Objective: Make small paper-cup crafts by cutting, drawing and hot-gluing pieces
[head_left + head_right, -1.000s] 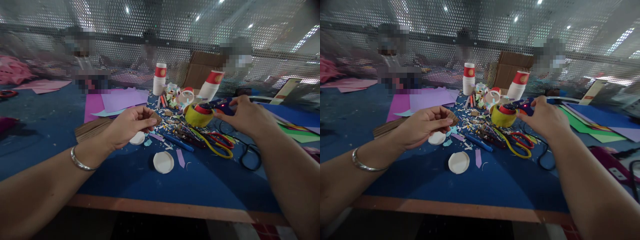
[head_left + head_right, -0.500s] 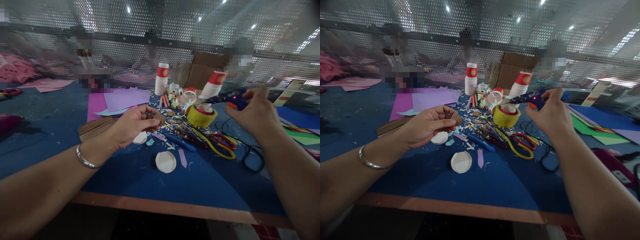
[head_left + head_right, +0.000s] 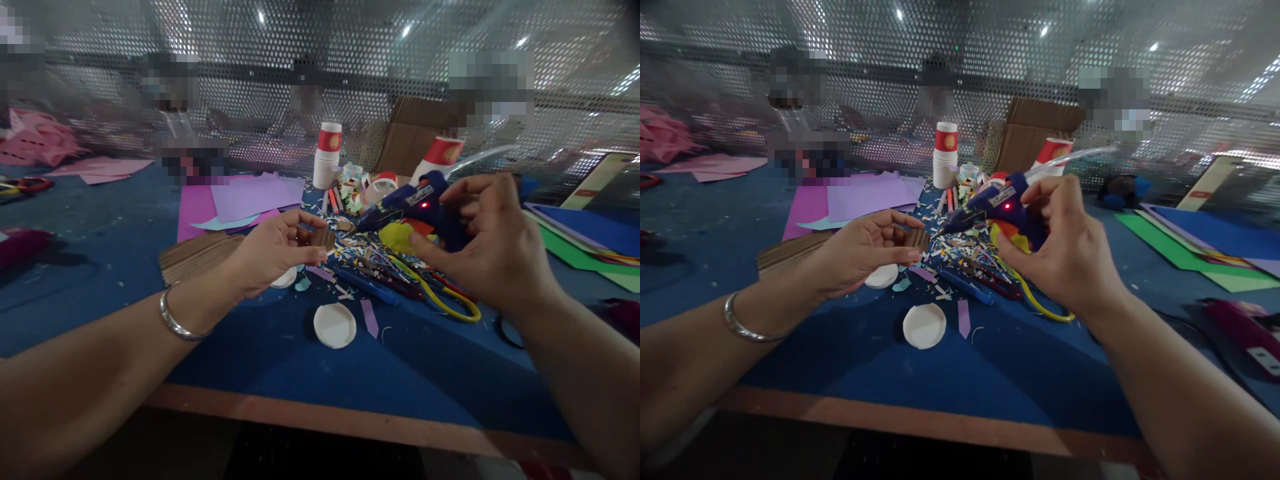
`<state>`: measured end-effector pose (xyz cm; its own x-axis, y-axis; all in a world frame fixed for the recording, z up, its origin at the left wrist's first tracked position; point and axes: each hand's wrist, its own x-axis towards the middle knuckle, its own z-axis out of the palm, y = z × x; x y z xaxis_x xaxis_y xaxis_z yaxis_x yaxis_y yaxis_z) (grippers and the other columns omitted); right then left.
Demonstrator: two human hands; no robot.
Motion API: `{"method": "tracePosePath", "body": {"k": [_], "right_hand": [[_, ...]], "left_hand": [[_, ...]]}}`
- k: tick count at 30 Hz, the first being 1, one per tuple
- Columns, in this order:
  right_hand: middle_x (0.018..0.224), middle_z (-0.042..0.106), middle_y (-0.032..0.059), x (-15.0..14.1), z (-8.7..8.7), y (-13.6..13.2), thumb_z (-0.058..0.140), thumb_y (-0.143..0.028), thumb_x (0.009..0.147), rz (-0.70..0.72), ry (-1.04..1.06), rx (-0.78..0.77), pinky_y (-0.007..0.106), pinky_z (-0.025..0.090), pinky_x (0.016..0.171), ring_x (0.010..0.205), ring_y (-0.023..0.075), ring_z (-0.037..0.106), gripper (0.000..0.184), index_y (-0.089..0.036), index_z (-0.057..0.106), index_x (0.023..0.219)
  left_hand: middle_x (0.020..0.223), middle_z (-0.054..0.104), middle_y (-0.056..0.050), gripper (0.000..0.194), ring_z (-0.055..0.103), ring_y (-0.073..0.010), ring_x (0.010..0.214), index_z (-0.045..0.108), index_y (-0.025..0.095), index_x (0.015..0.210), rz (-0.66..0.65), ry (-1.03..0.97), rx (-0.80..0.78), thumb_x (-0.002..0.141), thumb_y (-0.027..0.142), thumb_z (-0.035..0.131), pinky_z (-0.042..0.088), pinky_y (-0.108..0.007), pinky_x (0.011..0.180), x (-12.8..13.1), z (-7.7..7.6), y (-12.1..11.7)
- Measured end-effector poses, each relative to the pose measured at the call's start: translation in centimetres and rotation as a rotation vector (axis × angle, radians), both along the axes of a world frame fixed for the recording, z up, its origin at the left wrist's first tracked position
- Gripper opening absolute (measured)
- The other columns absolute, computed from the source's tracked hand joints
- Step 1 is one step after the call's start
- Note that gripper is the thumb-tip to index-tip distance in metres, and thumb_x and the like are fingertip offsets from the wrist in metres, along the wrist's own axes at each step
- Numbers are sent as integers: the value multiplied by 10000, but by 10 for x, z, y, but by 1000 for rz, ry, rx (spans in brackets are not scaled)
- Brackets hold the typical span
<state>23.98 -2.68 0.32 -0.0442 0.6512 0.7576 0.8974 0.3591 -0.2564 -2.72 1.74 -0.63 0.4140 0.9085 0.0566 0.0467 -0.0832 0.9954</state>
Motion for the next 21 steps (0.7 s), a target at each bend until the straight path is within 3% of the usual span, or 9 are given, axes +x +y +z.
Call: {"method": "tracePosePath", "body": {"k": [3, 10, 21], "right_hand": [[847, 572, -27, -4, -2, -3, 755, -420, 675, 29, -29, -18, 314, 531, 596, 642, 141, 568, 484, -261, 490, 1049], [854, 583, -5, -9, 0, -8, 689, -487, 711, -62, -51, -79, 366, 545, 639, 663, 179, 581, 449, -271, 491, 1051], [860, 584, -12, -10, 2, -6, 674, -371, 763, 87, -44, -126, 310, 541, 669, 696, 157, 618, 362, -248, 442, 1012]], "left_hand": [[828, 670, 1, 441, 619, -112, 765, 621, 149, 1066, 4, 37, 30, 663, 98, 791, 500, -267, 732, 0, 1, -2], [835, 671, -4, 430, 618, -129, 781, 632, 159, 1050, 8, 75, 50, 655, 143, 801, 496, -293, 760, 0, 6, -6], [834, 664, -4, 430, 612, -128, 791, 644, 141, 1059, -18, 69, 73, 662, 146, 808, 502, -296, 769, -2, 4, -6]]}}
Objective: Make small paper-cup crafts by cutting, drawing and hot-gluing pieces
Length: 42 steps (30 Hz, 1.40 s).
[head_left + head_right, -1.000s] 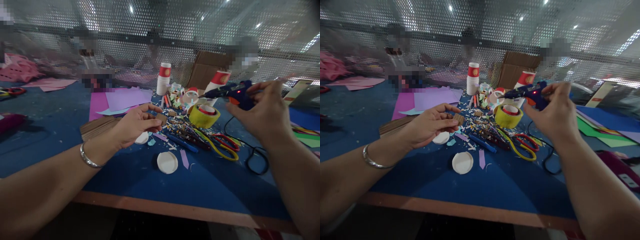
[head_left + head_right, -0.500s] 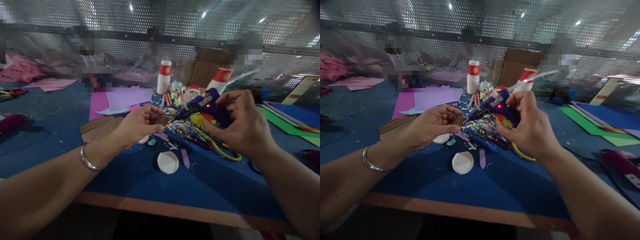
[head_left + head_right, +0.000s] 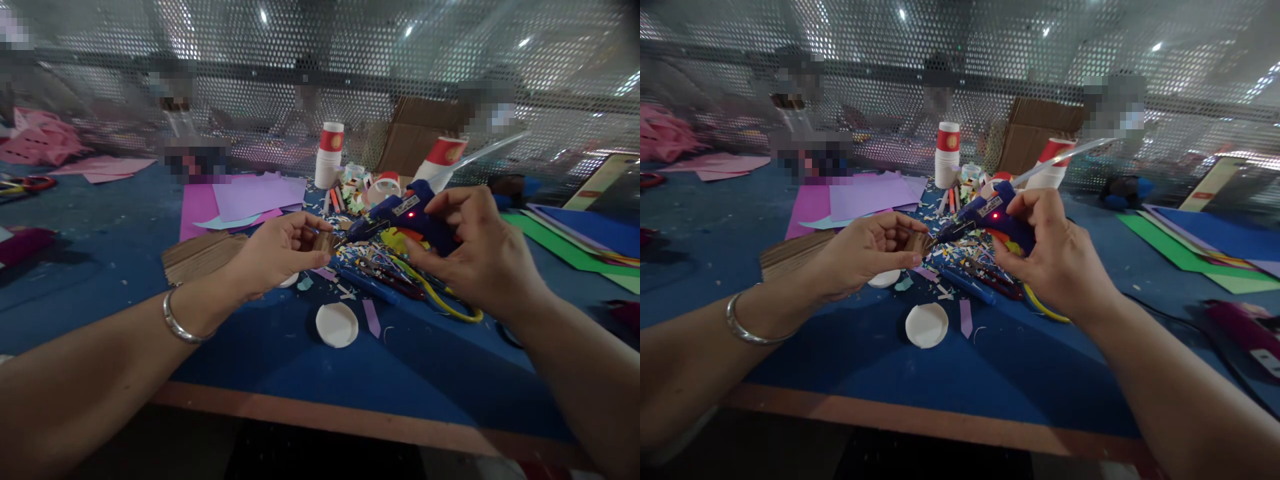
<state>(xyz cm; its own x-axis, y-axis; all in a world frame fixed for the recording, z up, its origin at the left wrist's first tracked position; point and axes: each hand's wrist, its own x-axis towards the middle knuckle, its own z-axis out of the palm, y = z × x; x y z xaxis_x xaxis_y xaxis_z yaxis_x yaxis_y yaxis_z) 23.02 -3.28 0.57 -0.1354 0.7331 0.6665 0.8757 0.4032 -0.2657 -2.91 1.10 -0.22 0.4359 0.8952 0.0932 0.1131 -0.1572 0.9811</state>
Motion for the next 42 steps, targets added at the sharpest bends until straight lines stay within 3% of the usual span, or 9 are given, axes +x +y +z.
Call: {"method": "tracePosePath", "body": {"k": [5, 10, 20, 26, 32, 42], "right_hand": [[864, 602, -17, 1, 0, -1, 652, -412, 777, 3, -4, -8, 308, 518, 600, 616, 148, 599, 356, -260, 435, 1014], [895, 612, -22, 2, 0, -2, 658, -423, 792, 5, -34, -12, 304, 503, 565, 446, 78, 464, 359, -254, 442, 1025], [927, 621, -16, 3, 0, -2, 640, -396, 827, 37, -74, 8, 298, 489, 551, 426, 66, 451, 323, -248, 446, 1039], [929, 628, 8, 4, 2, -4, 629, -355, 842, 64, -89, 32, 297, 523, 607, 663, 152, 639, 292, -244, 448, 1042], [923, 633, 10, 2, 1, -3, 616, -371, 845, 43, -85, 32, 322, 529, 592, 604, 153, 608, 275, -264, 452, 1038], [935, 627, 11, 4, -1, -2, 637, -364, 832, 27, -111, 56, 313, 546, 622, 682, 168, 647, 297, -258, 458, 1044]], "left_hand": [[824, 656, -2, 414, 605, -123, 783, 645, 145, 1045, 5, 0, 1, 662, 136, 803, 498, -286, 761, 0, 0, 0], [849, 671, -15, 416, 613, -132, 799, 647, 155, 1038, 17, 9, -10, 655, 146, 807, 502, -296, 771, 1, 0, 0], [844, 683, -16, 422, 624, -134, 794, 644, 154, 1031, 19, 6, -29, 641, 138, 804, 507, -301, 765, 1, 0, 2], [835, 686, -13, 411, 623, -127, 784, 645, 144, 1024, 28, 2, -46, 643, 121, 796, 504, -295, 764, 2, 1, 2], [838, 693, -13, 415, 633, -128, 786, 647, 145, 1021, 33, -20, -62, 634, 111, 792, 507, -298, 761, 2, 0, 1], [807, 691, -2, 389, 625, -114, 764, 661, 140, 989, 49, -42, -111, 626, 81, 786, 496, -279, 730, 3, 3, 0]]}}
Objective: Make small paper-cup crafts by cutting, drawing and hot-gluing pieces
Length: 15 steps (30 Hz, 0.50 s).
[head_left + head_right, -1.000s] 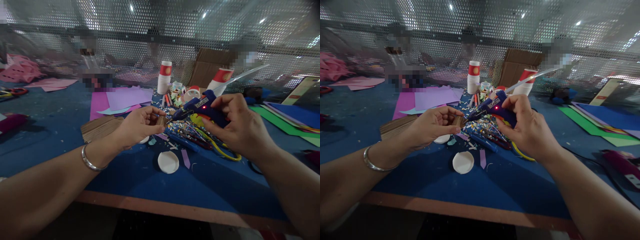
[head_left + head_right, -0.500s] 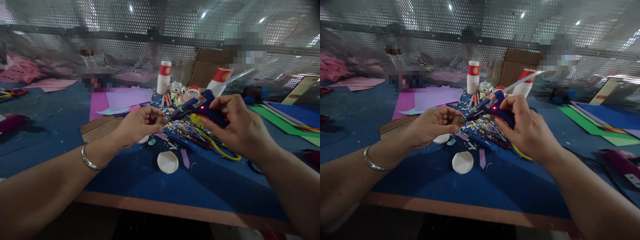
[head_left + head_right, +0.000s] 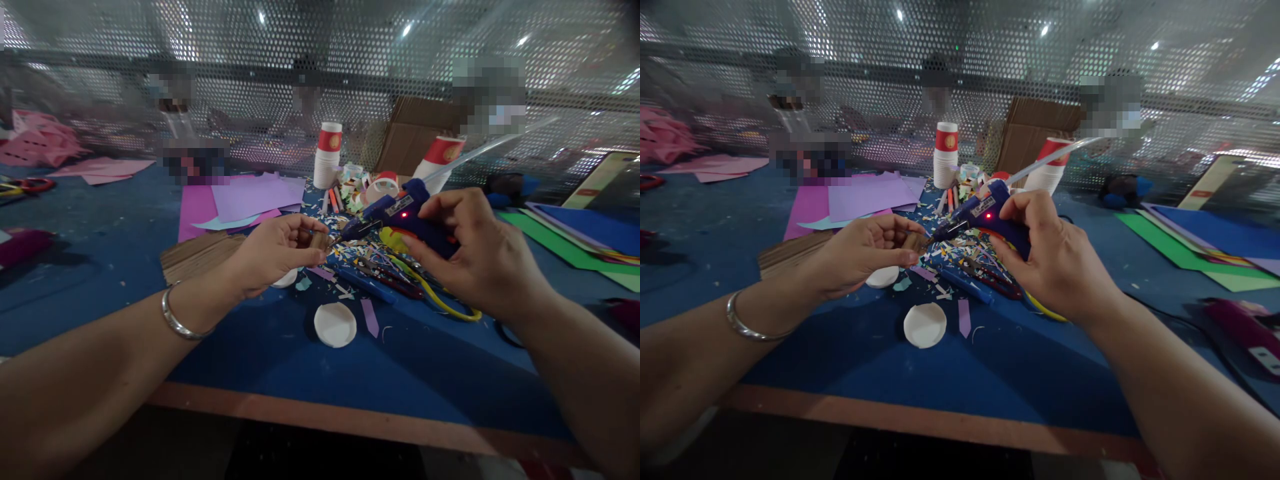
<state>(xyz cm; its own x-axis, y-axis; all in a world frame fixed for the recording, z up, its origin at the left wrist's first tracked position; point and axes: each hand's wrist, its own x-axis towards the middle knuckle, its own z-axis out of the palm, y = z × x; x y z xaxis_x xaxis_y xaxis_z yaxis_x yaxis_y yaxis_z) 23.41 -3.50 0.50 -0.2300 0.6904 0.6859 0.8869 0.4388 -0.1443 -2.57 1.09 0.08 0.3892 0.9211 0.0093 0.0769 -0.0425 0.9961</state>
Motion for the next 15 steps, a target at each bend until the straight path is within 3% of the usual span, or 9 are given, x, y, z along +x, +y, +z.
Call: {"method": "tracePosePath", "body": {"k": [9, 15], "right_hand": [[947, 622, 17, 0, -1, 0, 658, -381, 820, -30, -12, 18, 325, 547, 652, 737, 185, 657, 309, -250, 483, 1039], [893, 615, 3, 4, -1, 5, 697, -395, 768, -58, 59, 97, 296, 523, 580, 672, 155, 620, 356, -241, 495, 1017]], "left_hand": [[760, 695, -4, 329, 617, -98, 692, 663, 134, 951, 6, -74, -122, 654, 30, 758, 494, -245, 656, 0, 1, 2], [793, 687, 10, 280, 642, -79, 687, 671, 132, 915, 3, -323, -192, 677, 21, 770, 540, -200, 671, 0, 6, 1]]}}
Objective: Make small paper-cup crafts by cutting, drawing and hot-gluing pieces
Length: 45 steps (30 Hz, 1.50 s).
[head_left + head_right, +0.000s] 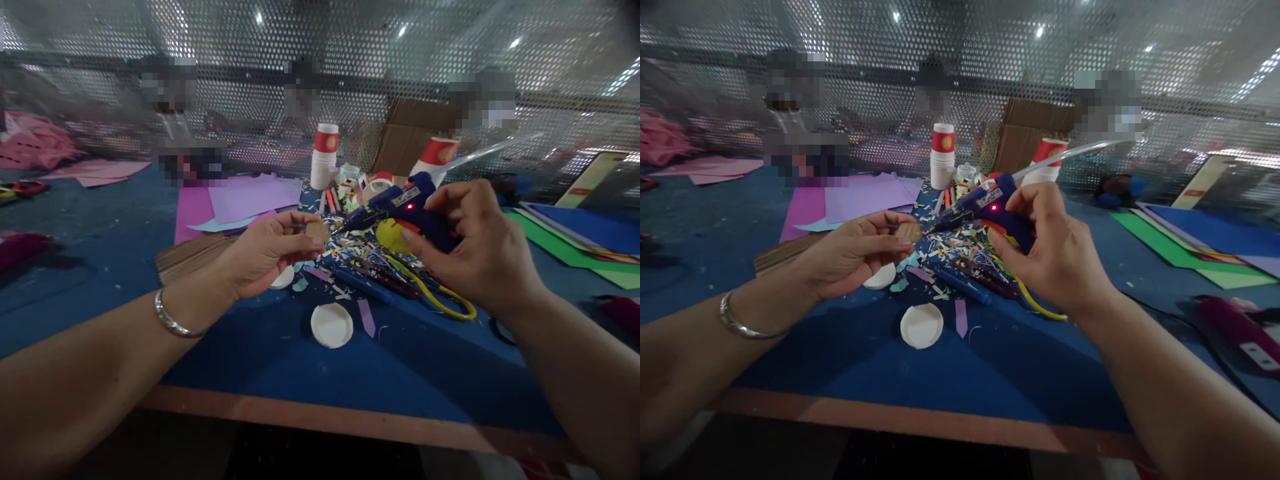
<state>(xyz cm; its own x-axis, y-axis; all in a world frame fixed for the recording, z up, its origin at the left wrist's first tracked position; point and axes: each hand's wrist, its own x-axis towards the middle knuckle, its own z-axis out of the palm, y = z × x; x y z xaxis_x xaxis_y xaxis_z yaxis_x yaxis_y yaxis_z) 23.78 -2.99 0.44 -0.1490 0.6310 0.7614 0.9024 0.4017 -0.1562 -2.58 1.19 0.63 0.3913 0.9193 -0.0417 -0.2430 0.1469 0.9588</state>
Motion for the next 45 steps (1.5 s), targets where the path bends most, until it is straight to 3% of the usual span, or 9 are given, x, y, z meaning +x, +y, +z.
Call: {"method": "tracePosePath", "body": {"k": [5, 9, 15, 20, 29, 39, 45], "right_hand": [[853, 634, -8, 11, 3, 10, 743, -394, 674, -85, 132, -31, 309, 528, 638, 690, 157, 629, 418, -241, 506, 982], [790, 631, -9, 29, 7, 19, 776, -406, 605, -283, 216, -103, 347, 503, 672, 694, 188, 637, 465, -244, 511, 952], [944, 676, 62, 62, 6, 32, 768, -351, 651, -535, 169, -210, 400, 485, 803, 918, 264, 672, 445, -229, 549, 1019], [994, 684, 85, 72, 4, 35, 757, -371, 680, -646, 77, -298, 399, 475, 789, 886, 269, 661, 444, -239, 551, 1050], [945, 689, 78, 57, 1, 37, 709, -479, 744, -582, -71, -395, 375, 464, 715, 862, 290, 669, 436, -263, 537, 1082], [1000, 709, 106, 50, 7, 31, 664, -483, 793, -645, -136, -444, 381, 457, 713, 929, 330, 679, 426, -254, 553, 1135], [949, 716, 102, 45, 9, 28, 651, -477, 793, -672, -165, -454, 390, 456, 680, 869, 328, 674, 403, -255, 574, 1121]], "left_hand": [[839, 698, 15, 301, 656, -65, 657, 687, 135, 953, 48, -110, 47, 700, -18, 742, 561, -170, 648, 1, 5, -2], [818, 711, -8, 288, 675, -82, 675, 692, 113, 948, 39, -57, 33, 699, -13, 759, 568, -177, 651, 1, -1, -1], [798, 703, -7, 323, 657, -80, 683, 678, 100, 975, 23, 61, 110, 683, 17, 787, 550, -178, 630, 3, -6, -2], [796, 695, -1, 357, 639, -67, 685, 671, 102, 999, -3, 82, 143, 675, 43, 806, 519, -164, 617, 2, -7, -2], [804, 691, -7, 352, 634, -72, 682, 679, 101, 999, 24, 92, 152, 680, 95, 826, 508, -191, 622, 2, -6, -3], [752, 693, 19, 308, 637, -75, 676, 672, 142, 954, 282, -50, 166, 686, 71, 806, 515, -202, 663, 0, -3, 4], [777, 683, 4, 303, 624, -83, 667, 668, 135, 968, 255, -17, 148, 699, 62, 787, 510, -221, 651, 0, -4, 3]]}}
